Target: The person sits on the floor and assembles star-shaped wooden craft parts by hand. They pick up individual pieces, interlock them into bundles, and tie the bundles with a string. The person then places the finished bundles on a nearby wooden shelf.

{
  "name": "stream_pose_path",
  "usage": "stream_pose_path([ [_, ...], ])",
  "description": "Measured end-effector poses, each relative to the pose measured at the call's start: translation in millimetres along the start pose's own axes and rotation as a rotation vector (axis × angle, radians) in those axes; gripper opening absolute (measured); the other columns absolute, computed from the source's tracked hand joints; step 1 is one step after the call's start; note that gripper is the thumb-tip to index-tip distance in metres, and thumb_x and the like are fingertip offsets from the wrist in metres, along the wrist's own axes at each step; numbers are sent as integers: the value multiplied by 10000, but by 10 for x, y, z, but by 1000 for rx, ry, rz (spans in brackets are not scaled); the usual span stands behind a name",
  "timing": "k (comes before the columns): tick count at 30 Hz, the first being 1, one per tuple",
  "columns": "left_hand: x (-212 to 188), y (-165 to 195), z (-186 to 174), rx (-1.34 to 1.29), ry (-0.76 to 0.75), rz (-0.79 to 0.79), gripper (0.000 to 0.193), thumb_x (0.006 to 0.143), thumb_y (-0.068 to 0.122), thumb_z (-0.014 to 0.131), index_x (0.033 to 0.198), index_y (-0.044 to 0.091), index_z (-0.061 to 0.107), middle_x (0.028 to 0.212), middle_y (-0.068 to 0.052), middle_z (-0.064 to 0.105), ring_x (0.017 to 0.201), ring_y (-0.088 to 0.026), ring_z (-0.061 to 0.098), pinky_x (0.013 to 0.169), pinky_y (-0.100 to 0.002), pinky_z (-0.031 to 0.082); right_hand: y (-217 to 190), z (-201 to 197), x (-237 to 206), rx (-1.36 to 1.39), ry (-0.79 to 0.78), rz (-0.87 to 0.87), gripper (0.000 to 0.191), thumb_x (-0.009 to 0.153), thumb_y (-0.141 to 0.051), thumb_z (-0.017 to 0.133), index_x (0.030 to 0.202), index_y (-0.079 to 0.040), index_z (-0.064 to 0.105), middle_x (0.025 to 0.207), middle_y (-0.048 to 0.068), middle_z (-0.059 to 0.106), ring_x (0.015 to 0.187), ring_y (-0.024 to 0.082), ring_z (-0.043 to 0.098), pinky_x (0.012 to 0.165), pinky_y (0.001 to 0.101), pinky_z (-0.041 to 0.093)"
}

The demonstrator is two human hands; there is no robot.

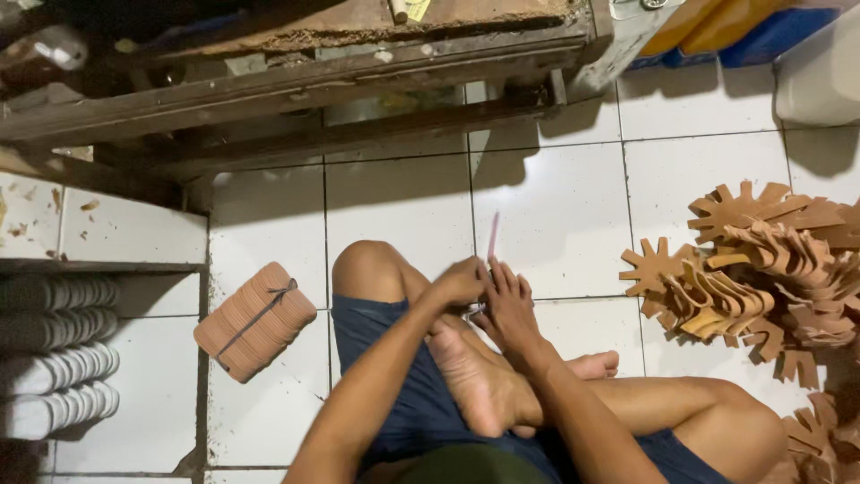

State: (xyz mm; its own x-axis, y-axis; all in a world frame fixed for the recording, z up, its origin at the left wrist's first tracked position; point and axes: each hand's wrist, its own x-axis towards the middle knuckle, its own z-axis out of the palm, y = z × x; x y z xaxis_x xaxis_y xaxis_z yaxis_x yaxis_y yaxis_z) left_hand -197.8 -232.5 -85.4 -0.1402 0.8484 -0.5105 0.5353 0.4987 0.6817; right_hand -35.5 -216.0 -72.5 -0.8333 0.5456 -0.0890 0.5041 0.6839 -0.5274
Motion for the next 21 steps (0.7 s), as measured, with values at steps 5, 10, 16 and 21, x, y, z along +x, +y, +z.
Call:
stream_pose_path([
  [5,220,-159,-898,-135,446,82,304,913,249,622,1179,116,687,1030,-173,753,961,-340,731,852,-433,574,75,-33,-67,-23,6,-83,567,819,-119,687,1378,-171,609,1514,113,487,1204,335,538,1024,458,457],
  [10,394,-256,-1445,-67,634,87,434,925,308,690,1248,22,649,1103,-265,697,1035,-417,673,898,-481,524,47,-22,-37,126,66,-29,529,796,-105,708,1321,-106,645,1495,150,507,1143,373,551,963,470,458],
  [16,788,-218,-1448,460,669,-183,558,917,317,694,1418,109,564,1468,-342,429,1383,-495,407,1147,-619,321,54,-22,-79,117,44,-21,504,839,-102,689,1338,-75,625,1526,172,463,1177,386,529,989,478,449],
  [21,1222,-257,-1670,525,1003,-67,702,884,289,705,1526,154,454,1554,-352,256,1435,-505,250,1076,-713,261,73,-14,-65,106,39,-18,573,801,-67,668,1371,-66,605,1553,195,417,1241,403,506,1023,482,432],
])
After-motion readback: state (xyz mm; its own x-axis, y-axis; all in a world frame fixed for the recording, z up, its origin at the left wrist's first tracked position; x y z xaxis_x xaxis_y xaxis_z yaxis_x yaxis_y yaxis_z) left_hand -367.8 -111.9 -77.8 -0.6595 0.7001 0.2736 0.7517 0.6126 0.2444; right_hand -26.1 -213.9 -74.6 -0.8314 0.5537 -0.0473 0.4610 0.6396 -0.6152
